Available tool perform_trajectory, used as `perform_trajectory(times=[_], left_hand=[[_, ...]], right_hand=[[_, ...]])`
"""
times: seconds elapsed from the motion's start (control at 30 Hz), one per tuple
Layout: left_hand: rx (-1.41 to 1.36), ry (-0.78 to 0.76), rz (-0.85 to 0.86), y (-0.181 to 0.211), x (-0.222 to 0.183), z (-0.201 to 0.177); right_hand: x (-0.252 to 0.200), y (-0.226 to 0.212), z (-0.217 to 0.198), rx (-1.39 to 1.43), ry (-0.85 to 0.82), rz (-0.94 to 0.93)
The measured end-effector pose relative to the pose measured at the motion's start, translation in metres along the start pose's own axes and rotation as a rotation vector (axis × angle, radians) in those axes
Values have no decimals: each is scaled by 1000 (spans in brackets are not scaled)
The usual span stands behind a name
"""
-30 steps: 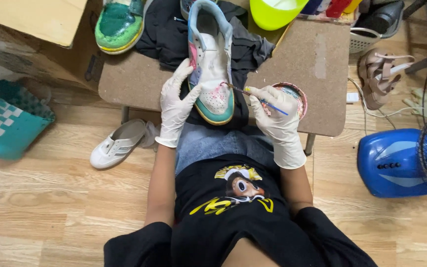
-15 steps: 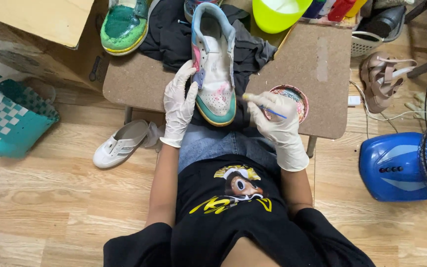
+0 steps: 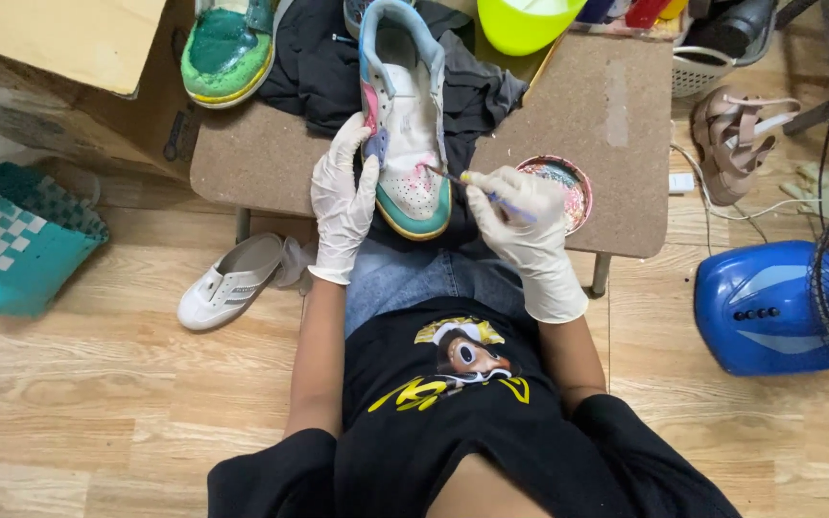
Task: A person wearing gloves uses a fine brush to apply decorative glitter or small beads from a tin onto the surface of a sneaker.
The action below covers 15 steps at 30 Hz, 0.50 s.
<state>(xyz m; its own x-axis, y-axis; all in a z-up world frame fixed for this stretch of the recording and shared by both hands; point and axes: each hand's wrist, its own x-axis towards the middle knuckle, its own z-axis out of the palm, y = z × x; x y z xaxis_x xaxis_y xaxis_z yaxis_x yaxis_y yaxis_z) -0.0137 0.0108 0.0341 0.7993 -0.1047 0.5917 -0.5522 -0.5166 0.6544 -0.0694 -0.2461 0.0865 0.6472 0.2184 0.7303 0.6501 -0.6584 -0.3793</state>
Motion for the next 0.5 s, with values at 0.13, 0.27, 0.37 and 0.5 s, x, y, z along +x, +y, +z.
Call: perform_trajectory(times=[0.13,0.27,0.37,0.5], left_hand=[[0,-1,4,-2,0,0],[6,6,10,-2,0,1],[8,3,8,0,-3,1],[20,20,19,2,0,0]], right_hand=[[-1,-4,4,244,-3,66],[1,0,0,-179,62,-20],[-1,-2,-3,-381,124,-61],[5,-13,-1,-333,232,-122]])
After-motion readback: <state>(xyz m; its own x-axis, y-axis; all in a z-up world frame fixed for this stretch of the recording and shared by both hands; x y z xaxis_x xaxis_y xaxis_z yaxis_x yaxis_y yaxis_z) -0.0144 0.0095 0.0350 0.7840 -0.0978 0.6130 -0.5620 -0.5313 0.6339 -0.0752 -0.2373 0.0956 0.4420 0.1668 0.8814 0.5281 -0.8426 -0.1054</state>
